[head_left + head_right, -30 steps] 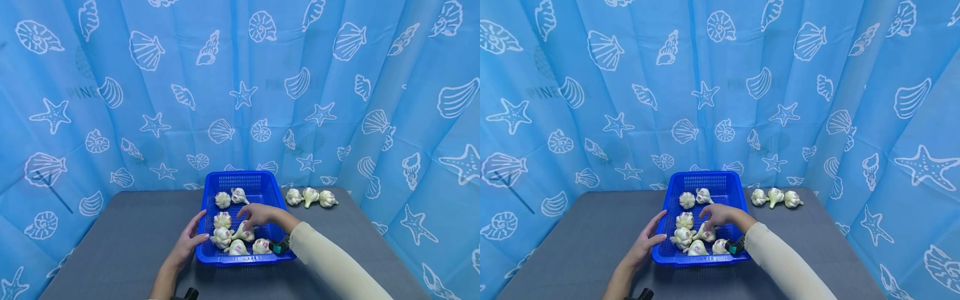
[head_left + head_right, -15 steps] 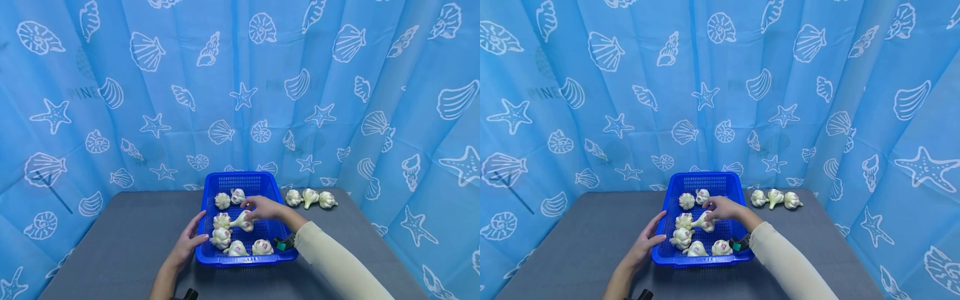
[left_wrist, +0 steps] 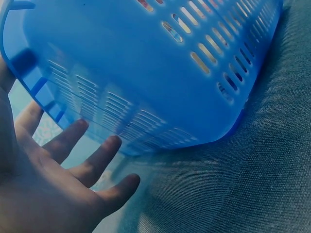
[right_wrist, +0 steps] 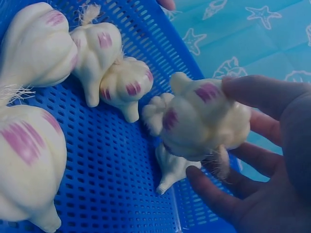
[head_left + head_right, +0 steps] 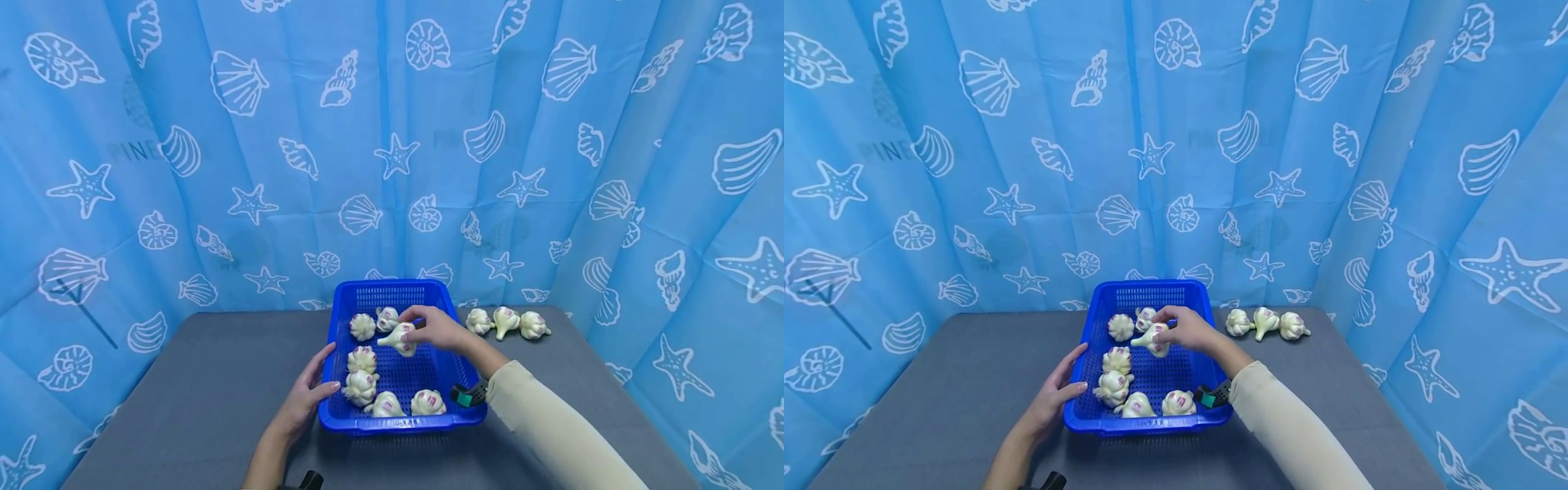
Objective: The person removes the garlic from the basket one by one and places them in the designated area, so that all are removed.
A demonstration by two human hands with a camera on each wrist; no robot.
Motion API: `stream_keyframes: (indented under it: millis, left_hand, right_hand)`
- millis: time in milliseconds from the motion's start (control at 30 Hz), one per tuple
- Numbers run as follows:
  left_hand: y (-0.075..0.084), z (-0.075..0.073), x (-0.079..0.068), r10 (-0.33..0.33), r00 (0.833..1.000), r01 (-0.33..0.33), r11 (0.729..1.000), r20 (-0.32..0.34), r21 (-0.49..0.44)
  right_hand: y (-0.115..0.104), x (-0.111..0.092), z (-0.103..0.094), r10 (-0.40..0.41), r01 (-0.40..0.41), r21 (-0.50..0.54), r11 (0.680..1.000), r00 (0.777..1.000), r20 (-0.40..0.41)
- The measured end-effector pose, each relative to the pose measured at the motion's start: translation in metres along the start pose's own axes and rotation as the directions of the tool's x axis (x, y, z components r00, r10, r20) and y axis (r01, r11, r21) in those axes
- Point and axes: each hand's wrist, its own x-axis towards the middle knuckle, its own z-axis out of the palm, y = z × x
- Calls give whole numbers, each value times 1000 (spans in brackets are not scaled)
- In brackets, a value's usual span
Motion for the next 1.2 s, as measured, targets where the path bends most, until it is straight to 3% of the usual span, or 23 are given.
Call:
stream_keyframes:
  millis: [333, 1200]
  left_hand:
    - [1, -2, 0, -1, 1000, 1, 1000, -11, -5]
    - [2, 1, 0, -27, 999, 27, 1000, -25, -5]
  right_hand:
    - [0, 0, -8, -8, 17, 67, 998, 990, -137]
    - [9, -8, -32, 2, 56, 164, 985, 943, -334]
